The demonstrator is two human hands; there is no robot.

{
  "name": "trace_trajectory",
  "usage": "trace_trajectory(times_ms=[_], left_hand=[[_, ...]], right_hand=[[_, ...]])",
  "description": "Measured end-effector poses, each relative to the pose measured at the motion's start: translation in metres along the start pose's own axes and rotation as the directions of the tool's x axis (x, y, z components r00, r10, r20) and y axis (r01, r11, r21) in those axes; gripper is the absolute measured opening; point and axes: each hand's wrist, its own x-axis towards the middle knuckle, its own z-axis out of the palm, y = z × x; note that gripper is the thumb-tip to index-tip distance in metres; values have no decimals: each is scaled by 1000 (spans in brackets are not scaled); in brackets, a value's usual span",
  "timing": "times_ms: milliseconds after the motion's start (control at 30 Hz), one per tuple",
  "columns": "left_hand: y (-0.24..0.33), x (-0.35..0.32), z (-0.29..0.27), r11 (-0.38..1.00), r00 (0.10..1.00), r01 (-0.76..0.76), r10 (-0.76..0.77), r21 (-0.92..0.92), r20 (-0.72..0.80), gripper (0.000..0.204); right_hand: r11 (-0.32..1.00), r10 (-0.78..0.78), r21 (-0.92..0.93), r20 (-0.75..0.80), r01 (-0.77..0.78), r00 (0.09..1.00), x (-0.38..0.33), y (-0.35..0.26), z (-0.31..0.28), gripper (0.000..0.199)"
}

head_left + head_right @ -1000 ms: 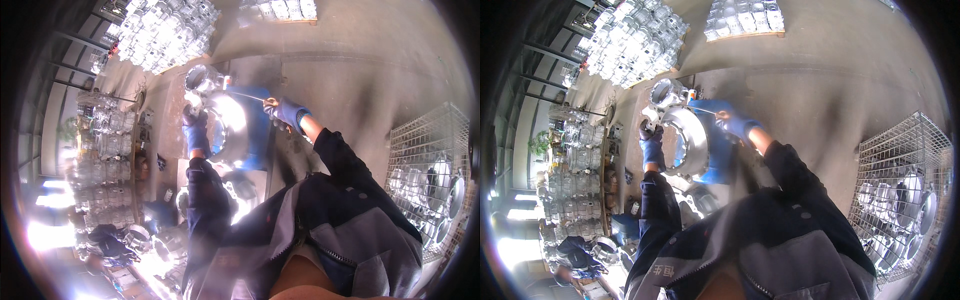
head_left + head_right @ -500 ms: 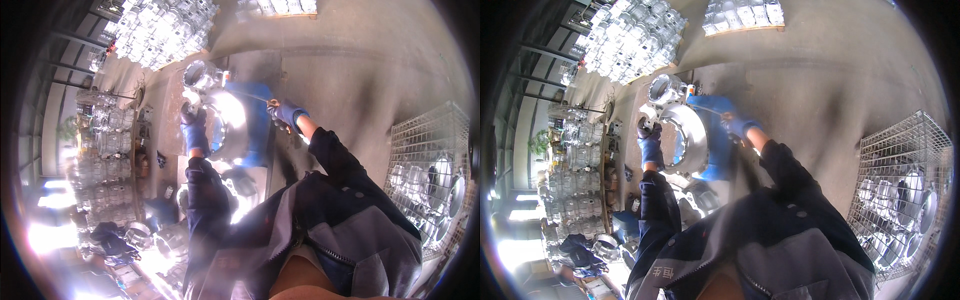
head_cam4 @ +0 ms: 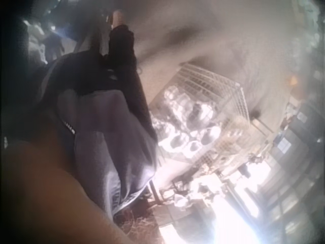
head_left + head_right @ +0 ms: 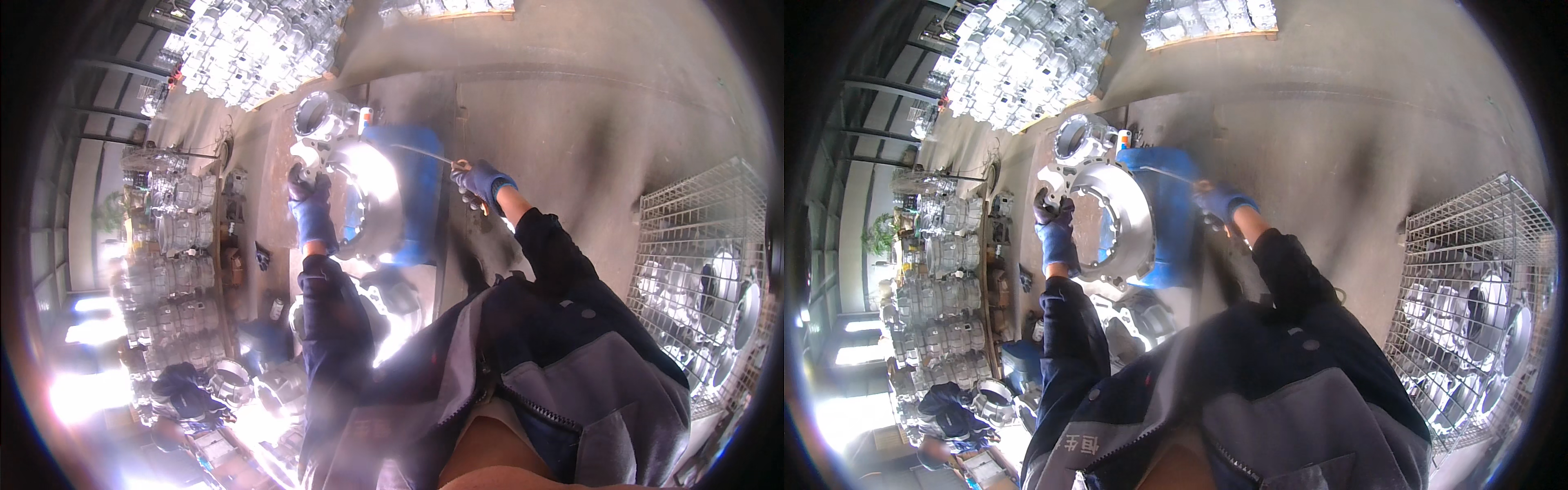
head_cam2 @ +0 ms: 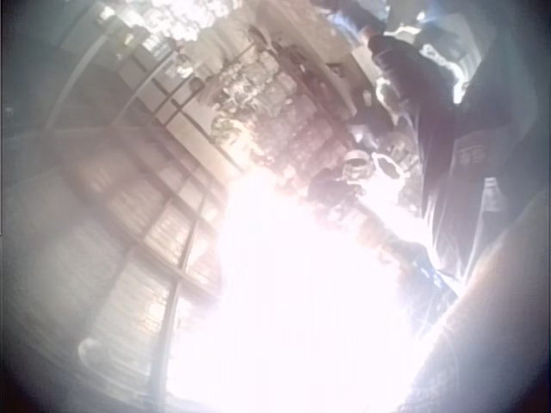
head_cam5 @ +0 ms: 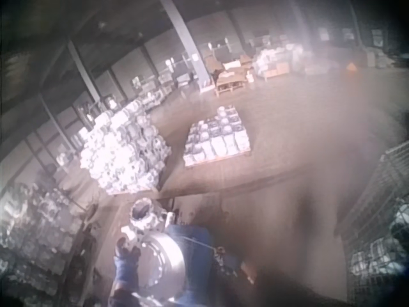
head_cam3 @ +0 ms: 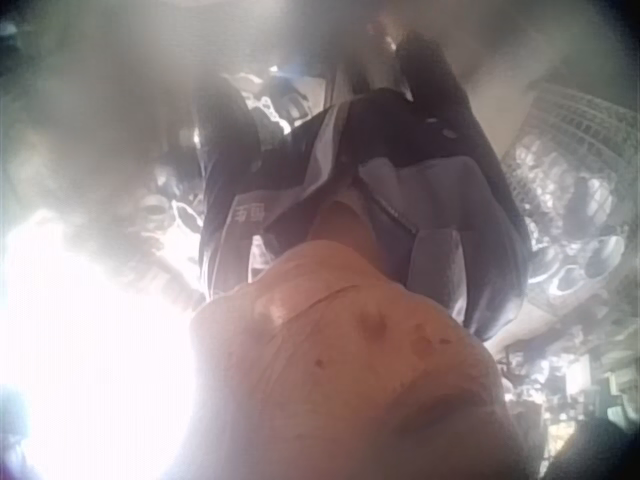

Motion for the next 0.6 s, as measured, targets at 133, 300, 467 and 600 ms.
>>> trace_trajectory(times_ms=[133, 300, 467, 600], left_hand=[[4, 1, 3, 999, 1000, 11, -11, -32, 12, 61], [10, 1, 4, 995, 995, 93, -91, 47, -29, 59], [4, 3, 2, 996, 997, 77, -78, -35, -12, 59], [-3, 6, 1, 998, 1000, 17, -16, 63, -20, 65]], right_hand=[[1000, -22, 15, -4, 22, 1000, 6, 9, 3, 24], [999, -9, 54, 67, 5, 998, 20, 18, 1, 14], [989, -116, 109, 173, 98, 978, 34, 21, -4, 25], [966, -145, -207, 73, 157, 987, 16, 20, -4, 24]])
